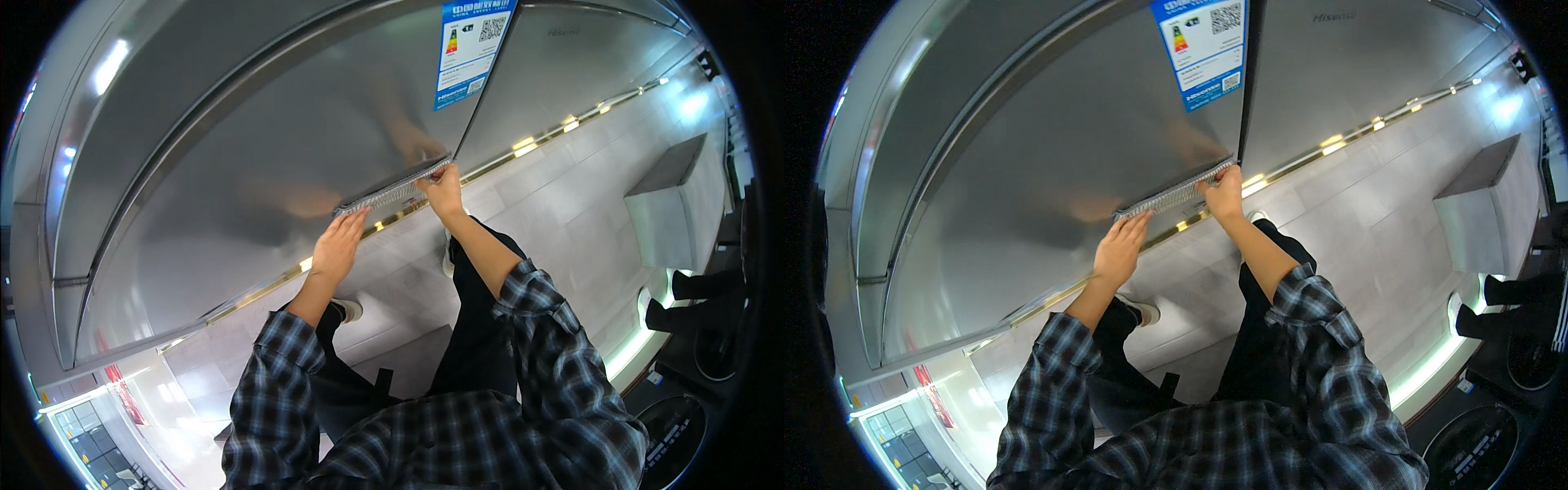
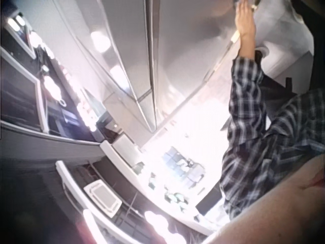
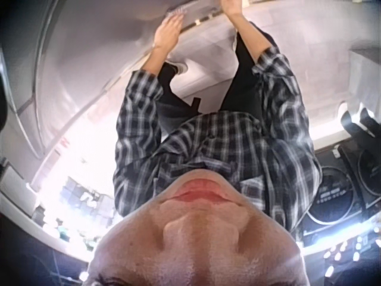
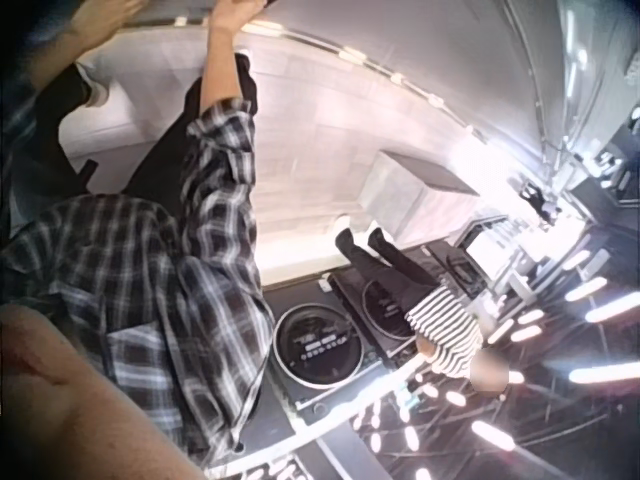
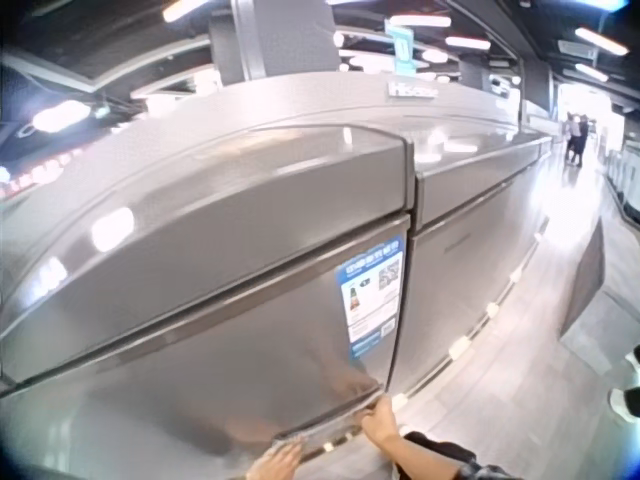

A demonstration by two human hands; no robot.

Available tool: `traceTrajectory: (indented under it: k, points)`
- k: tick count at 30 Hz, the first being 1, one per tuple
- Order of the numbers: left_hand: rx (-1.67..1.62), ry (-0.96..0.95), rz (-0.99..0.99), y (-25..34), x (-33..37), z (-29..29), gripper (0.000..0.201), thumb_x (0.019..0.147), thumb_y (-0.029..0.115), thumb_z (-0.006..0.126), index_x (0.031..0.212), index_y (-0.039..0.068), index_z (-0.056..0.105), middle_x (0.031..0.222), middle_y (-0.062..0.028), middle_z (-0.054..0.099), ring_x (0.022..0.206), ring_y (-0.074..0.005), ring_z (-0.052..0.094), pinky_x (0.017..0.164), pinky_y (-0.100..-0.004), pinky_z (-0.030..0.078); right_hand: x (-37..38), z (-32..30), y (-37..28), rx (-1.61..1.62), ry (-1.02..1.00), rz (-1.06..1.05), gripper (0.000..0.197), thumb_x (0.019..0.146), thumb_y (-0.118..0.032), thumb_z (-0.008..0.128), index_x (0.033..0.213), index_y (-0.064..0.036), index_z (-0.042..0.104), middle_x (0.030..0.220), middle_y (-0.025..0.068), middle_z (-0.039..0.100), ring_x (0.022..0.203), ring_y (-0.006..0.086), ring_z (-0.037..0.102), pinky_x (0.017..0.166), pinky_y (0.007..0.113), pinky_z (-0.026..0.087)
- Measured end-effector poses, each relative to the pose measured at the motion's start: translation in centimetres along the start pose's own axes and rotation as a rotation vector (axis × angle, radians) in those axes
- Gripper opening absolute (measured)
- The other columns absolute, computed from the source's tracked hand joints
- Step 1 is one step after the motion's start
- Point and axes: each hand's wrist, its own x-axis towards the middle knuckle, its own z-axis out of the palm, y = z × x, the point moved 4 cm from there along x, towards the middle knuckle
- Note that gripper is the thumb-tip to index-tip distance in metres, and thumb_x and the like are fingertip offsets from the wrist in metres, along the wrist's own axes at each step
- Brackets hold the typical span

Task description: The person wipes the surfaces of several refrigerators in an appliance store using a striped cloth. They move from one unit to another, wiping the top and front panels, and occasionally fold the cloth while continuing to clean.

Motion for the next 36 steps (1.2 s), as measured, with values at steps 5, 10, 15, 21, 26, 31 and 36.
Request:
traceTrajectory:
  k: [5, 10, 15, 21, 26, 31, 36]
  points:
    - [-0.001, 0.112, -0.12, -0.9, -2.6, -1.2, 0.055, 0.087, 0.017, 0.051, 0.14, 0.008, 0.046, 0.156, 0.0016, 0.029, 0.14, -0.0118, 0.03, 0.117, -0.0386, 0.022, -1.8, 0.1, -3.0, -0.058, -0.001, -0.15, 0.047, 0.069, -0.012, 0.084, 0.091, -0.0006, 0.044, 0.091, 0.012, 0.048, 0.081, 0.024, 0.052, 0.076, 0.036, 0.046]
    - [-0.072, 0.353, -0.32, -3.5, -3.4, -3.5, 0.067, 0.076, 0.014, 0.06, 0.142, 0.01, 0.045, 0.144, -0.0031, 0.043, 0.137, -0.0186, 0.035, 0.112, -0.0592, 0.024, -2.4, 1.3, -8.3, 0.001, -0.026, -0.316, 0.039, 0.077, -0.014, 0.077, 0.096, 0.0012, 0.046, 0.096, 0.0135, 0.052, 0.086, 0.0246, 0.054, 0.081, 0.036, 0.047]
    - [-0.187, 0.604, -0.601, -6.9, -5.3, -6.3, 0.071, 0.075, 0.008, 0.062, 0.144, 0.016, 0.044, 0.133, -0.0102, 0.048, 0.133, -0.0262, 0.04, 0.112, -0.0617, 0.021, -4.5, 3.1, -15.2, 0.129, -0.154, -0.47, 0.03, 0.083, -0.007, 0.067, 0.102, 0.0016, 0.047, 0.099, 0.0139, 0.054, 0.09, 0.0212, 0.056, 0.082, 0.033, 0.048]
    - [-0.241, 0.792, -0.784, -9.7, -5.4, -8.6, 0.073, 0.077, 0.004, 0.062, 0.145, 0.018, 0.041, 0.13, -0.0182, 0.044, 0.13, -0.0341, 0.041, 0.112, -0.058, 0.027, -5.2, 3.9, -19.7, 0.168, -0.292, -0.468, 0.041, 0.082, -0.008, 0.068, 0.115, -0.0024, 0.042, 0.103, 0.0109, 0.052, 0.093, 0.0184, 0.055, 0.083, 0.031, 0.048]
    - [-0.274, 0.787, -0.825, -10.6, -5.2, -8.7, 0.073, 0.076, 0.001, 0.06, 0.144, 0.016, 0.042, 0.142, -0.0217, 0.037, 0.124, -0.0383, 0.044, 0.109, -0.0496, 0.034, -4.3, 4.4, -20.1, 0.24, -0.399, -0.415, 0.052, 0.081, -0.008, 0.069, 0.124, -0.0069, 0.038, 0.106, 0.0114, 0.05, 0.096, 0.0193, 0.054, 0.084, 0.032, 0.047]
    - [-0.38, 0.854, -0.832, -11.3, -5.8, -8.2, 0.071, 0.076, -0.001, 0.06, 0.143, 0.014, 0.042, 0.134, -0.0237, 0.041, 0.116, -0.0414, 0.048, 0.097, -0.0457, 0.046, -3.3, 4.8, -19.8, 0.311, -0.496, -0.332, 0.059, 0.08, -0.01, 0.072, 0.127, -0.0077, 0.037, 0.111, 0.0125, 0.05, 0.103, 0.0199, 0.052, 0.087, 0.032, 0.045]
    - [-0.575, 0.815, -0.883, -11.6, -6.6, -7.4, 0.054, 0.077, 0.002, 0.06, 0.129, 0.008, 0.05, 0.122, -0.019, 0.047, 0.11, -0.0356, 0.051, 0.084, -0.0435, 0.051, -3.2, 5.0, -20.0, 0.442, -0.62, -0.195, 0.037, 0.09, -0.014, 0.061, 0.122, -0.0042, 0.046, 0.112, 0.0085, 0.058, 0.105, 0.0174, 0.056, 0.095, 0.032, 0.042]
